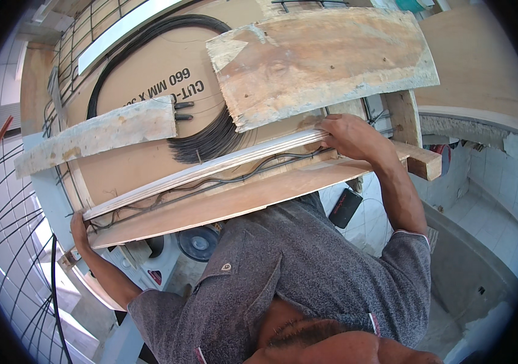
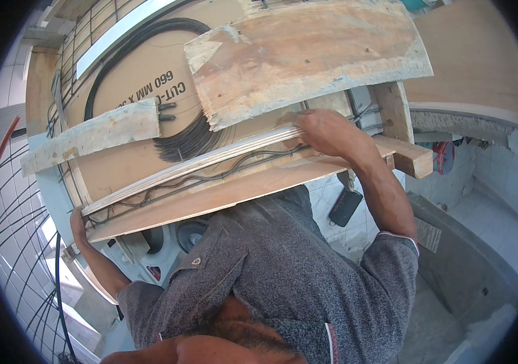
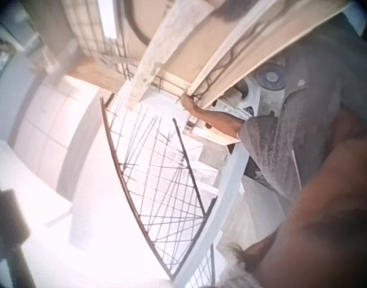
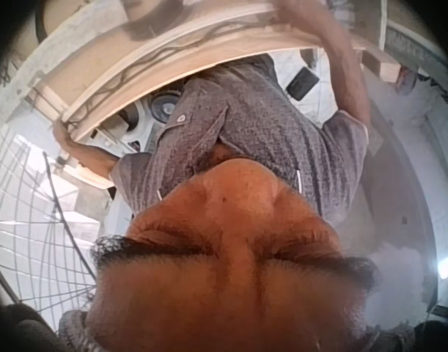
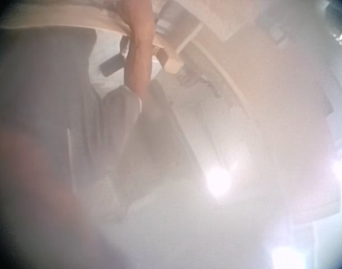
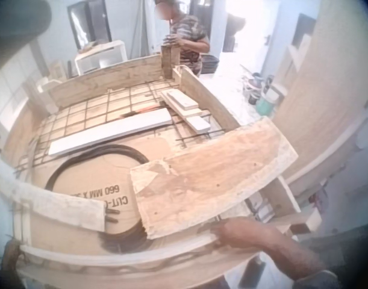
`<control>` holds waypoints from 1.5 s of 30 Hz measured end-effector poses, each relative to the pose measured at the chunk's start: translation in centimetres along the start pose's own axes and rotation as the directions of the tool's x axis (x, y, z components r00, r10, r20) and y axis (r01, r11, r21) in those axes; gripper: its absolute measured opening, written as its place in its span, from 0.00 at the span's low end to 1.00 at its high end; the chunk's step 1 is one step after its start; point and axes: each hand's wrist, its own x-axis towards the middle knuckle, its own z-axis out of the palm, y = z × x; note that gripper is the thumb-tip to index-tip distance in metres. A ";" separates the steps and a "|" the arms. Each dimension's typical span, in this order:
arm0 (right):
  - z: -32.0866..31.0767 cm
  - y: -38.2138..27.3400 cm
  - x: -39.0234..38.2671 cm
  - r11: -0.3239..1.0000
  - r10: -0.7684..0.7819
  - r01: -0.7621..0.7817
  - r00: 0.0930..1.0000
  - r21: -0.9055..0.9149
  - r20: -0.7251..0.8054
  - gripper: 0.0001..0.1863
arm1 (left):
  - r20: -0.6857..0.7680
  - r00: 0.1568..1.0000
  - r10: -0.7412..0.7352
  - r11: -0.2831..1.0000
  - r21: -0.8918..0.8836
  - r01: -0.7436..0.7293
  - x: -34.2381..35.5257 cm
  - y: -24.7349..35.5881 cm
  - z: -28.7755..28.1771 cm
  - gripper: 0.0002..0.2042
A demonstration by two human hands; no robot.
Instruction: The person measures and marks wooden planks using a tape measure and pencil, then positions them onto a large wooden frame structure featuring a metal grid.
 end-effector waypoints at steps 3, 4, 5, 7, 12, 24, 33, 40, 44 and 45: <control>-0.2 -0.1 0.1 1.000 0.008 -0.008 1.000 0.003 0.014 0.15 | -0.002 1.000 0.011 0.999 -0.033 -0.011 -0.2 -0.2 0.1 0.14; -0.3 -0.1 0.1 1.000 0.011 -0.011 1.000 -0.001 0.027 0.15 | -0.003 1.000 0.013 0.999 -0.043 -0.014 -0.2 -0.3 0.3 0.13; -0.2 -0.1 0.3 1.000 0.026 -0.025 0.999 -0.015 0.030 0.16 | -0.014 1.000 0.015 0.999 -0.051 -0.016 -0.5 -0.2 0.2 0.13; 0.0 -0.2 0.2 0.997 0.061 -0.060 0.997 -0.039 0.036 0.16 | -0.014 1.000 0.013 1.000 -0.021 -0.013 -1.1 1.6 1.4 0.13; -0.3 -0.5 0.2 0.999 0.033 -0.032 0.999 -0.040 0.043 0.16 | -0.024 0.999 0.045 0.999 0.004 -0.045 -1.9 2.2 1.2 0.13; -0.2 0.0 0.1 1.000 -0.012 0.012 1.000 -0.008 0.005 0.17 | -0.048 0.999 0.019 0.998 -0.059 -0.022 -1.6 1.5 1.1 0.12; -0.5 -0.2 -0.3 0.990 0.132 -0.135 0.989 0.041 0.070 0.17 | -0.073 0.997 -0.027 0.999 -0.035 0.025 -1.5 1.4 0.8 0.10; -0.6 -0.1 -0.2 0.983 0.134 -0.143 0.988 0.118 0.080 0.17 | -0.105 0.994 -0.011 0.997 0.074 0.019 -1.5 1.9 1.1 0.12; -0.7 -0.4 0.0 0.975 0.175 -0.189 0.976 0.113 0.127 0.16 | -0.148 0.989 -0.030 0.998 0.042 0.037 -1.2 1.3 0.7 0.11; -0.4 -0.2 0.0 0.975 0.174 -0.187 0.978 0.117 0.117 0.16 | -0.145 0.989 -0.029 0.998 0.047 0.036 -1.1 1.0 0.6 0.11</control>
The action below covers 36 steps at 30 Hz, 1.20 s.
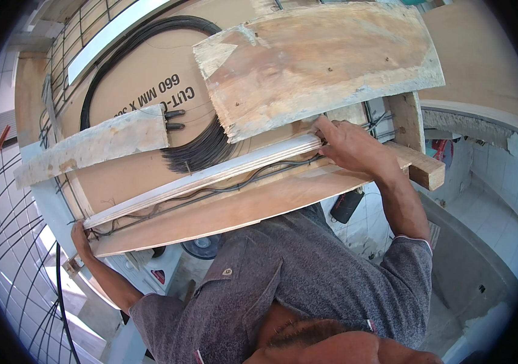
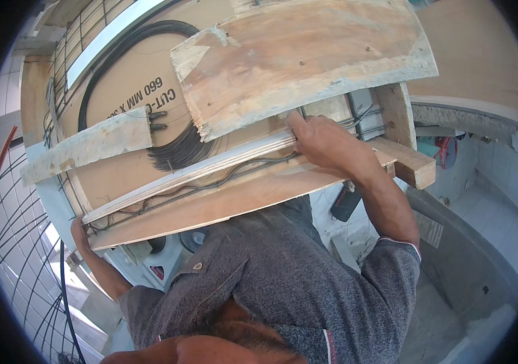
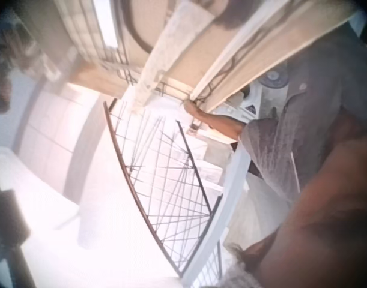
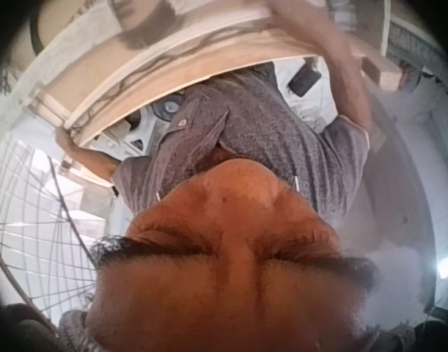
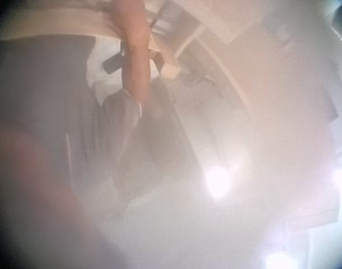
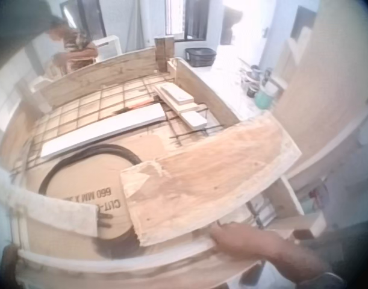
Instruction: The person measures and marks wooden planks using a tape measure and pencil, then positions them onto a large wooden frame structure featuring a metal grid.
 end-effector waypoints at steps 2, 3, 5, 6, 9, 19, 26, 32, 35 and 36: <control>0.4 0.4 0.0 0.999 -0.035 0.034 0.998 -0.021 -0.047 0.17 | 0.005 1.000 0.001 1.000 0.010 -0.001 0.1 -0.2 -0.2 0.12; 0.5 0.6 -0.1 0.997 -0.068 0.065 0.994 -0.047 -0.083 0.17 | -0.007 1.000 -0.007 1.000 0.001 0.007 0.0 -0.3 -0.1 0.12; 0.4 0.6 -0.2 0.992 -0.098 0.088 0.988 -0.091 -0.117 0.17 | -0.032 0.999 -0.022 1.000 -0.017 0.022 -0.4 -0.1 0.0 0.12; -0.1 0.3 -0.4 0.991 -0.094 0.082 0.989 -0.108 -0.116 0.17 | -0.023 0.999 -0.032 0.999 -0.015 0.031 -0.2 -0.4 -0.3 0.12; 0.1 0.5 -0.5 0.981 -0.149 0.118 0.968 -0.155 -0.201 0.12 | -0.007 0.999 -0.051 0.999 -0.016 0.051 0.2 -0.5 -0.5 0.11; 0.1 0.7 -0.2 0.975 -0.111 0.081 0.984 -0.209 -0.138 0.13 | -0.012 0.996 -0.088 0.990 -0.108 0.086 -0.1 -0.3 -0.2 0.10; -0.1 0.3 -0.3 0.974 -0.090 0.063 0.989 -0.218 -0.117 0.13 | -0.016 0.993 -0.116 0.987 -0.113 0.113 0.0 -0.2 -0.1 0.10; 0.2 0.1 -0.2 0.973 -0.082 0.056 0.991 -0.223 -0.108 0.14 | 0.017 0.995 -0.097 0.987 -0.129 0.098 0.5 -1.1 -0.7 0.10; 0.4 0.0 0.0 0.967 -0.109 0.085 0.990 -0.240 -0.090 0.15 | 0.005 0.997 -0.079 0.988 -0.136 0.079 0.4 -2.0 -0.6 0.12; 0.6 0.4 0.1 0.964 -0.116 0.093 0.990 -0.248 -0.078 0.15 | 0.008 0.997 -0.074 0.988 -0.135 0.075 0.5 -1.2 -0.3 0.12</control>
